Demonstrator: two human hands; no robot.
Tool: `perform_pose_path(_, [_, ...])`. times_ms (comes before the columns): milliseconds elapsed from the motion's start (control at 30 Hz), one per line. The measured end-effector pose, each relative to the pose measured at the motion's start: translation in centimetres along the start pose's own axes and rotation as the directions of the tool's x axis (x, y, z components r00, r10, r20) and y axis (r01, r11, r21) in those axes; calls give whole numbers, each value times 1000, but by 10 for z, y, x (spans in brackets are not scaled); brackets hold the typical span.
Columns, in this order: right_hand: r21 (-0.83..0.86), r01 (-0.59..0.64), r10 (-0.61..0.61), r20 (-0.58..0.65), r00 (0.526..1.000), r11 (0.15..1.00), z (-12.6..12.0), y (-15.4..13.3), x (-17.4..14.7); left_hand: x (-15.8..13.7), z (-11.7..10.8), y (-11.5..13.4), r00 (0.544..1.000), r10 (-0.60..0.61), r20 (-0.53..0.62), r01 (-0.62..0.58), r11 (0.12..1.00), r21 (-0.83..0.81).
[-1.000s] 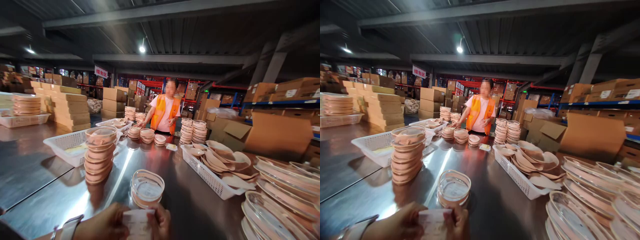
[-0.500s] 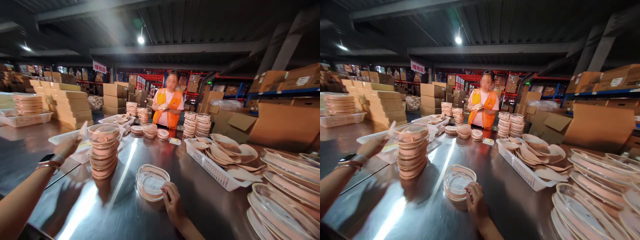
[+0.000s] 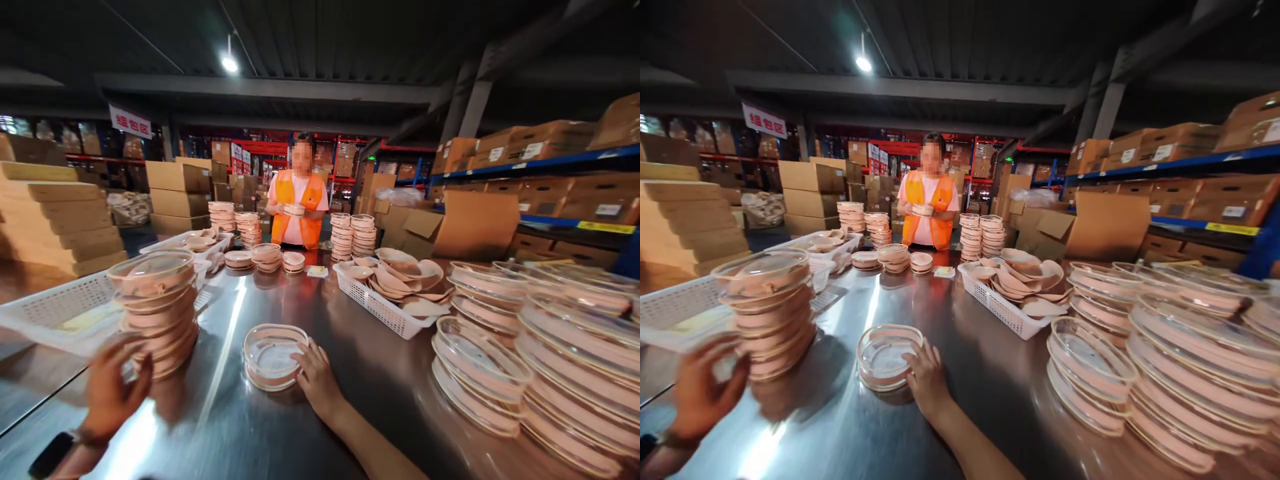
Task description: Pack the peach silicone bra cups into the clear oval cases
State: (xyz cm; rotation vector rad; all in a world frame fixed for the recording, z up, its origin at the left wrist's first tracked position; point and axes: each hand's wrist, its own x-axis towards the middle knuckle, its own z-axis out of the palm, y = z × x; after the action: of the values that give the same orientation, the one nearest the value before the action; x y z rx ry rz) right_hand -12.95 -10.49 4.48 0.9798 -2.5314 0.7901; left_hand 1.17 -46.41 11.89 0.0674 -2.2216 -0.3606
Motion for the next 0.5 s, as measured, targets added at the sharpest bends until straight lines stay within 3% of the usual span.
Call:
perform_pose_path(33, [9, 10, -10, -12, 1000, 1000, -1, -1, 1, 4, 14, 14, 982, 170, 87, -167, 985, -37])
perform_pose_path(67, [22, 8, -8, -30, 1000, 1000, -3, -2, 1, 9, 30, 29, 915, 346, 208, -333, 938, -99])
perform_pose_path(100, [46, -5, 8, -62, 998, 999, -5, -3, 2, 16, 46, 45, 814, 476, 332, -444, 879, -173])
perform_pose_path(133, [77, -25, 33, -103, 994, 997, -7, -3, 2, 22, 63, 60, 734, 534, 420, -472, 846, -249])
perform_pose_path(200, [132, -61, 85, -187, 979, 989, -10, 1, 3, 29, 95, 84, 672, 551, 494, -419, 834, -359])
perform_pose_path(267, [169, -87, 130, -262, 956, 982, -14, 8, 3, 25, 126, 96, 697, 507, 507, -335, 856, -394])
perform_pose_path(333, [234, -109, 184, -326, 927, 966, -16, 19, 5, 11, 153, 95, 745, 466, 478, -308, 875, -372])
perform_pose_path(367, [288, -106, 203, -333, 921, 952, -16, 25, 5, 2, 166, 92, 791, 445, 421, -305, 882, -359])
perform_pose_path(433, [391, -64, 172, -247, 954, 918, -15, 34, 7, -14, 190, 81, 828, 433, 356, -319, 886, -335])
perform_pose_path(500, [419, -35, 75, -79, 994, 907, -11, 38, 7, -27, 210, 70, 854, 407, 325, -318, 902, -294])
